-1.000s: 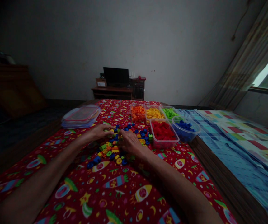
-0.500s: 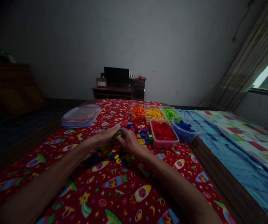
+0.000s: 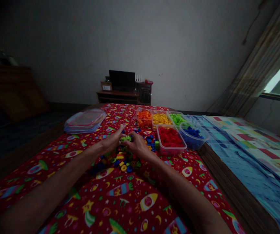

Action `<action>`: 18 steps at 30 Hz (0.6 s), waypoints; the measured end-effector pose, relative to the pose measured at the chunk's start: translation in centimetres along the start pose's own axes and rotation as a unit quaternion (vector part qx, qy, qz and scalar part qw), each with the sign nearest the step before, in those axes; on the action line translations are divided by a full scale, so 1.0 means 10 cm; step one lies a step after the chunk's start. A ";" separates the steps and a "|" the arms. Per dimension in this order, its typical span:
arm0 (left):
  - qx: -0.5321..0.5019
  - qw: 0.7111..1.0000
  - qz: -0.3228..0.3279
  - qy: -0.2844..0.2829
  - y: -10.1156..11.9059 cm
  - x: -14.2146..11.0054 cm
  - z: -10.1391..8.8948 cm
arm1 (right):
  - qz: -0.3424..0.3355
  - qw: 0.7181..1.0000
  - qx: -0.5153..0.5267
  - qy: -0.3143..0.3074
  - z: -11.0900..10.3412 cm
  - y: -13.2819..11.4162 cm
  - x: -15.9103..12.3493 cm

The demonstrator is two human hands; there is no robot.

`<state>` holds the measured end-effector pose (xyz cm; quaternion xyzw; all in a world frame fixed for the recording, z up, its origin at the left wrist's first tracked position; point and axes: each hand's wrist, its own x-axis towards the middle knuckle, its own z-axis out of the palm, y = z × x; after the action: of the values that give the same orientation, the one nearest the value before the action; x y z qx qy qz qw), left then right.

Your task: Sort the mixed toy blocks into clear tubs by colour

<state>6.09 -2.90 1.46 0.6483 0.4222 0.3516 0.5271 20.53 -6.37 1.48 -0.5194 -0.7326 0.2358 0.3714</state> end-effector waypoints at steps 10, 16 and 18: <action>-0.208 0.972 -0.092 -0.052 0.31 -0.20 0.06 | -0.070 0.993 -0.096 0.004 -0.06 0.12 -0.02; -0.155 0.981 -0.104 -0.046 0.28 -0.17 -0.04 | -0.136 0.981 -0.133 -0.027 -0.16 0.13 -0.03; -0.131 0.987 -0.090 -0.037 0.26 -0.15 -0.05 | -0.142 0.978 -0.150 -0.027 -0.20 0.09 -0.03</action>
<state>5.56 -4.30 4.07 0.5459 0.4094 0.3308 0.6518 22.68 -6.40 1.90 -0.4536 -0.8355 0.0818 0.2992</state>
